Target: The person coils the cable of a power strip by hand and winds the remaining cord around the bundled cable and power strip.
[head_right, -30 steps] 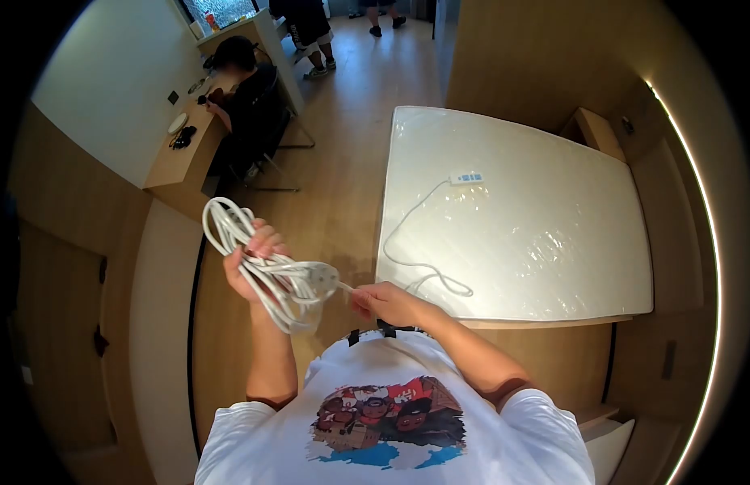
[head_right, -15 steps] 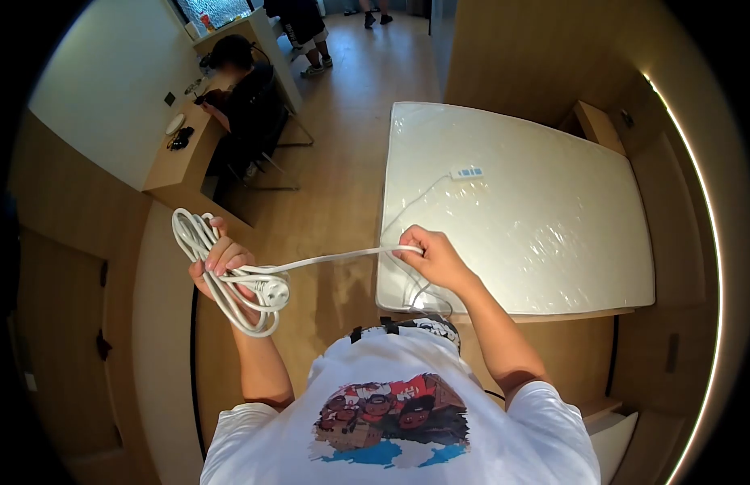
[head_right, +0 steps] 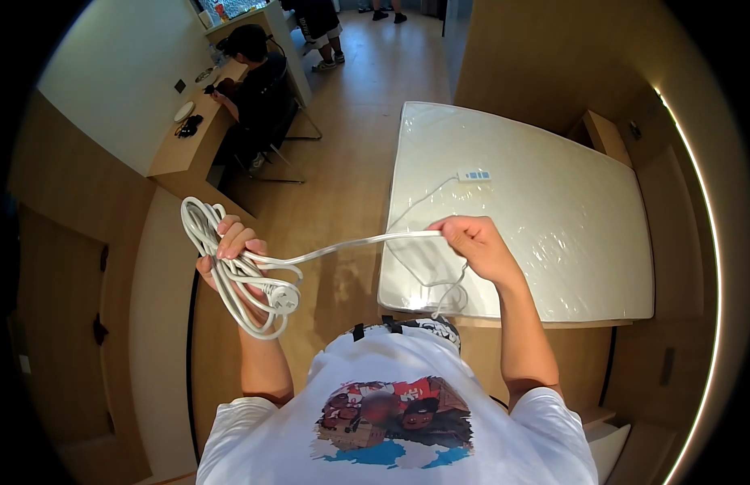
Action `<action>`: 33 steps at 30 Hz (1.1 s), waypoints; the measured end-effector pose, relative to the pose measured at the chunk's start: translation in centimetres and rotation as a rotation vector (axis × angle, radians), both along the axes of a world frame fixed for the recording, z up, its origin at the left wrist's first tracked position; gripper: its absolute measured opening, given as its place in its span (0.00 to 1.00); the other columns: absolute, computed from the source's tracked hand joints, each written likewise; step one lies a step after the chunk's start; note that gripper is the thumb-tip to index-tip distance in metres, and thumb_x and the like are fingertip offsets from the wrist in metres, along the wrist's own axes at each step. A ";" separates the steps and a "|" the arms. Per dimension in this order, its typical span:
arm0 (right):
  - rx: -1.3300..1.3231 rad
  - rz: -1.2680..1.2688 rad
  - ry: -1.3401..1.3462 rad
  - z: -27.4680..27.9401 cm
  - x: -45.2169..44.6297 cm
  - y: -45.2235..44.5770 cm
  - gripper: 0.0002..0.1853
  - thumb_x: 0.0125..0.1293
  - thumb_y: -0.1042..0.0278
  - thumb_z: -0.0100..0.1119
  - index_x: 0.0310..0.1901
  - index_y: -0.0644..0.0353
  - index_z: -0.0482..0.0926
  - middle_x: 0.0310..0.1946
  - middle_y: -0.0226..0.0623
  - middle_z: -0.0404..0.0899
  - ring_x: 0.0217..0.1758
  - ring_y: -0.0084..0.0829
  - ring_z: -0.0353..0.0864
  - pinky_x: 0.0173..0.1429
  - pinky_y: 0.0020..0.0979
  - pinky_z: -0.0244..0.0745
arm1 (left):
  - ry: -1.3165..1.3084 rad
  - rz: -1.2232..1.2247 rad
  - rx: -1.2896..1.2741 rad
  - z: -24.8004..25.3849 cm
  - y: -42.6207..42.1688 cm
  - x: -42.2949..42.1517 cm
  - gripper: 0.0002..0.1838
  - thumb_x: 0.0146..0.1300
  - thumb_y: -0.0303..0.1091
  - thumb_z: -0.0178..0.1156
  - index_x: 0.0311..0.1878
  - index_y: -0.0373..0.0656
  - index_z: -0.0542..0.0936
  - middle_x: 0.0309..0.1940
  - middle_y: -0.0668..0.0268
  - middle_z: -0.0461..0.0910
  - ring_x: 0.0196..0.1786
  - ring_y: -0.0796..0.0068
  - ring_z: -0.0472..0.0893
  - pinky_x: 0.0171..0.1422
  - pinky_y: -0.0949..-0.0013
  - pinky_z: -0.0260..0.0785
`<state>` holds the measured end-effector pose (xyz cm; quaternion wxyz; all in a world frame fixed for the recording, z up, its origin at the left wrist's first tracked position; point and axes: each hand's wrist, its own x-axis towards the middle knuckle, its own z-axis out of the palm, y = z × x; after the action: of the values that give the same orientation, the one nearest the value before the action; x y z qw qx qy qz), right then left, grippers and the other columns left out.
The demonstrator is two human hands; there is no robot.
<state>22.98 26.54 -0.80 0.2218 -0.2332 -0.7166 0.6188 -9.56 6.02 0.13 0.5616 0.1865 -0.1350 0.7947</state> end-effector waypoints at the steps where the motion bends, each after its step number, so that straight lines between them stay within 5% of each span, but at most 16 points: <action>1: -0.100 0.152 -0.042 0.3 -0.1 0.0 0.21 0.78 0.51 0.54 0.52 0.64 0.83 0.17 0.21 0.66 0.20 0.14 0.61 0.26 0.20 0.55 | -0.016 -0.037 0.018 0.0 0.0 0.0 0.21 0.54 0.31 0.64 0.49 0.42 0.68 0.28 0.69 0.71 0.35 0.74 0.72 0.57 0.63 0.68; 7: -0.878 0.808 -0.099 0.2 -2.9 -3.5 0.24 0.80 0.49 0.49 0.52 0.67 0.81 0.14 0.26 0.68 0.14 0.16 0.62 0.21 0.21 0.56 | 0.100 -0.182 0.106 0.7 1.0 0.0 0.17 0.52 0.30 0.65 0.42 0.43 0.69 0.18 0.72 0.73 0.20 0.78 0.72 0.33 0.70 0.70; 10: -0.853 0.810 -0.054 -1.9 -3.8 -4.2 0.22 0.80 0.52 0.50 0.48 0.67 0.82 0.14 0.24 0.67 0.14 0.15 0.60 0.20 0.21 0.53 | 0.174 -0.193 0.136 1.2 1.2 0.9 0.17 0.51 0.30 0.66 0.42 0.43 0.70 0.18 0.71 0.74 0.20 0.78 0.74 0.34 0.70 0.72; 13: -0.657 0.495 0.050 -2.7 -4.0 -3.8 0.19 0.79 0.56 0.52 0.42 0.67 0.82 0.15 0.24 0.67 0.15 0.15 0.58 0.20 0.22 0.51 | 0.169 -0.046 0.026 1.1 0.3 1.5 0.20 0.51 0.30 0.66 0.45 0.43 0.69 0.21 0.70 0.73 0.24 0.74 0.74 0.44 0.66 0.74; 15: -0.460 0.347 0.018 -1.4 -3.7 -4.1 0.14 0.76 0.62 0.57 0.38 0.65 0.85 0.17 0.23 0.68 0.18 0.15 0.60 0.22 0.23 0.54 | 0.261 0.024 -0.011 0.1 0.2 0.6 0.26 0.51 0.33 0.66 0.52 0.41 0.67 0.30 0.68 0.71 0.34 0.72 0.73 0.61 0.59 0.68; 18: -0.112 0.193 -0.051 0.1 -3.5 -5.1 0.11 0.73 0.65 0.62 0.38 0.64 0.86 0.18 0.25 0.71 0.21 0.18 0.67 0.25 0.27 0.61 | 0.294 0.257 -0.168 -0.2 0.5 1.1 0.32 0.55 0.40 0.61 0.61 0.39 0.65 0.40 0.65 0.70 0.48 0.67 0.73 0.73 0.53 0.61; 21: 0.277 0.113 -0.047 -0.7 -3.8 -5.9 0.08 0.69 0.67 0.66 0.39 0.64 0.86 0.20 0.34 0.77 0.23 0.31 0.75 0.29 0.34 0.69 | 0.135 0.336 -0.370 -0.8 0.3 1.8 0.29 0.57 0.35 0.61 0.61 0.37 0.67 0.42 0.66 0.74 0.52 0.68 0.75 0.71 0.56 0.67; 24: 0.551 0.123 -0.075 -2.1 -4.2 -7.2 0.08 0.66 0.68 0.66 0.34 0.65 0.84 0.27 0.50 0.80 0.28 0.52 0.78 0.34 0.43 0.73 | 0.008 0.336 -0.406 -2.1 0.9 1.3 0.23 0.58 0.34 0.59 0.56 0.35 0.71 0.40 0.65 0.74 0.44 0.70 0.75 0.56 0.63 0.74; 30: 0.552 0.107 -0.051 -4.8 -5.2 -8.3 0.08 0.67 0.69 0.66 0.39 0.66 0.84 0.25 0.47 0.80 0.26 0.49 0.80 0.31 0.43 0.74 | -0.292 -0.020 -0.228 -1.2 1.4 0.9 0.18 0.58 0.26 0.57 0.50 0.34 0.68 0.35 0.66 0.70 0.38 0.74 0.72 0.50 0.68 0.70; 33: 0.663 -0.005 -0.058 -4.6 -5.2 -8.7 0.07 0.66 0.69 0.66 0.38 0.65 0.84 0.25 0.46 0.80 0.25 0.48 0.80 0.31 0.42 0.75 | -0.179 0.210 -0.328 -0.4 1.7 1.4 0.16 0.60 0.30 0.56 0.50 0.36 0.68 0.35 0.66 0.70 0.36 0.74 0.71 0.48 0.68 0.70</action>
<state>17.83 17.82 -5.35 0.2667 -0.1678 -0.8843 0.3446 -8.15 7.70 -0.23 0.4843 0.0344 -0.0331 0.8736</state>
